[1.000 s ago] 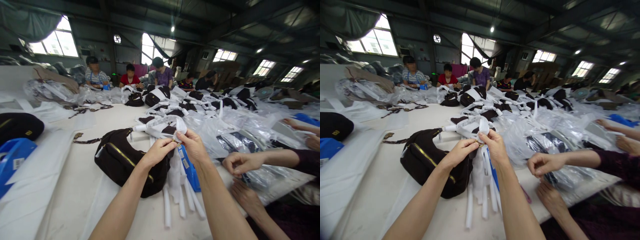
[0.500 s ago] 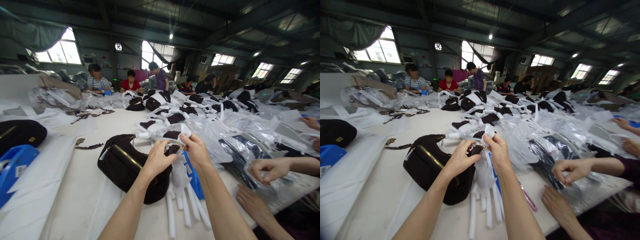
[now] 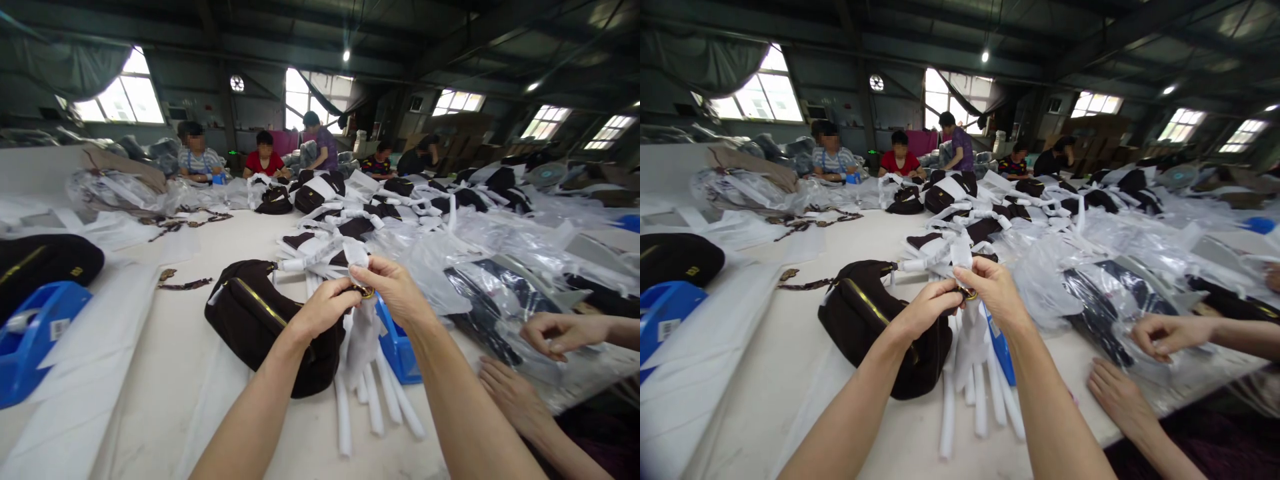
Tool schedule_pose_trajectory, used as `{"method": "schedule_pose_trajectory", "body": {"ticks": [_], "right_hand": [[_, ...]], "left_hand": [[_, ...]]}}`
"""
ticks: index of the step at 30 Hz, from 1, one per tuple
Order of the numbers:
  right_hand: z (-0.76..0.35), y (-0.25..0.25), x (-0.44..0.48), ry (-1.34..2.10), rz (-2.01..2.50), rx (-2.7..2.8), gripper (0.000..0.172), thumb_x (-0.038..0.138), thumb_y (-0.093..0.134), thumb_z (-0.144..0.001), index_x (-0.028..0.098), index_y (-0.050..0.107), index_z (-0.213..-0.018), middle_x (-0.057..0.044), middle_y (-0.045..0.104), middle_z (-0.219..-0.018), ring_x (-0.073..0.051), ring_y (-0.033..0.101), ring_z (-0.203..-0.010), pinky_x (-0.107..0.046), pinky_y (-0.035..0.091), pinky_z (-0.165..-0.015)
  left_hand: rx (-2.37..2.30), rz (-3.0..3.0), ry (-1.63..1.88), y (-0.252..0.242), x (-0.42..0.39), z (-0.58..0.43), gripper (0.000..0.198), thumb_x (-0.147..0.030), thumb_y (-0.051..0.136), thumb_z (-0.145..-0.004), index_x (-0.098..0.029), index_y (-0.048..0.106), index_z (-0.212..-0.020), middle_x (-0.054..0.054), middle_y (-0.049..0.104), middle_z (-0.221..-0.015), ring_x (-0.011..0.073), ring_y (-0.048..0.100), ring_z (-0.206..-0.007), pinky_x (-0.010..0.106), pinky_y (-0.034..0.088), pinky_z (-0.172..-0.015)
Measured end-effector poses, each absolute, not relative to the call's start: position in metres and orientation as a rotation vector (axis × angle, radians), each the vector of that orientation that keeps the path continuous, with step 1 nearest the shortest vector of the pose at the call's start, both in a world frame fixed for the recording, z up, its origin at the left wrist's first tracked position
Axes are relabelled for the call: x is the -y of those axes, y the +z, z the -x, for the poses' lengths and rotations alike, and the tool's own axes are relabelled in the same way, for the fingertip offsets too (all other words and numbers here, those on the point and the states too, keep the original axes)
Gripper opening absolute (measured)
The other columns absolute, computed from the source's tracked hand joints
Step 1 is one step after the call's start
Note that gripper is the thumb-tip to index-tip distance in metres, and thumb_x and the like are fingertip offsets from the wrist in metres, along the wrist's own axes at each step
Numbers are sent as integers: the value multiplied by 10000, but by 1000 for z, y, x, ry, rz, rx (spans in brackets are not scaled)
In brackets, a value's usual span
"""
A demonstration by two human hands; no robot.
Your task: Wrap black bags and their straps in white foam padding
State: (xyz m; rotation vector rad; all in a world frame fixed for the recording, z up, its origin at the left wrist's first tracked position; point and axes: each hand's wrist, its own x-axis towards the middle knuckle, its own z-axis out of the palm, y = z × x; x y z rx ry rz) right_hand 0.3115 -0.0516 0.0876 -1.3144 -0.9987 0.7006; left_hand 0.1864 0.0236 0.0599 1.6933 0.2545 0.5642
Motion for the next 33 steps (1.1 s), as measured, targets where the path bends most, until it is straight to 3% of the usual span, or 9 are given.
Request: {"method": "schedule_pose_trajectory", "body": {"ticks": [4,8,10,14,16,18,21,26,33], "right_hand": [[-311,100,52,598,1479,1149,381,502,726,-684,188,533,-586,51,475,-546,-101,435,-540,-240,334,-520],[-310,119,58,402,1693,1374,407,506,659,-751,181,522,-547,52,410,-511,-93,390,-521,-236,279,-487],[-309,125,66,367,1659,1416,378,496,586,-824,180,597,-617,35,490,-556,-108,458,-553,-236,339,-511],[-308,111,80,199,1487,1286,328,476,574,-871,224,705,-1034,-44,689,-990,-200,633,-932,-310,506,-792],[-308,94,82,198,1431,1291,399,463,612,-859,271,642,-1207,-58,623,-1250,-229,571,-1150,-354,489,-918],[-308,78,80,385,1376,1346,484,462,603,-870,305,556,-1326,-48,563,-1358,-232,533,-1218,-382,468,-973],[-308,64,74,568,1373,1359,546,458,613,-864,287,513,-1373,-47,645,-1224,-215,605,-1068,-375,486,-928],[-313,69,74,596,1450,1252,541,437,717,-772,229,609,-1259,-23,695,-918,-156,605,-725,-287,498,-670],[-321,82,82,788,1418,1305,334,448,710,-758,221,673,-1001,-28,705,-895,-170,621,-748,-272,499,-649]], "left_hand": [[-358,-1813,656,64,-14,-186,319,-441,634,-808,-124,649,-843,10,595,-739,149,522,-713,261,386,-662],[-500,-1817,794,66,-7,-188,356,-471,663,-793,-115,676,-798,20,615,-728,162,536,-714,263,380,-658],[-433,-1723,834,66,-8,-189,351,-464,644,-810,-115,682,-793,22,600,-713,150,515,-693,262,377,-654],[-227,-1395,827,65,-16,-189,301,-413,659,-774,-132,698,-876,18,589,-741,119,480,-650,250,374,-631],[-219,-1206,824,64,-22,-187,283,-357,689,-717,-149,697,-907,11,603,-769,112,488,-641,244,385,-627],[-213,-1081,820,63,-26,-185,285,-302,708,-674,-163,696,-923,8,626,-790,121,526,-678,244,409,-664],[-146,-1059,768,62,-28,-183,309,-308,756,-666,-164,700,-933,21,658,-826,147,576,-782,253,428,-761],[-89,-1154,760,59,-28,-183,403,-374,819,-666,-168,709,-994,31,669,-882,136,579,-814,243,433,-777],[-38,-1132,577,53,-36,-182,477,-408,828,-642,-157,692,-1024,40,642,-872,102,558,-585,260,437,-584]]}}
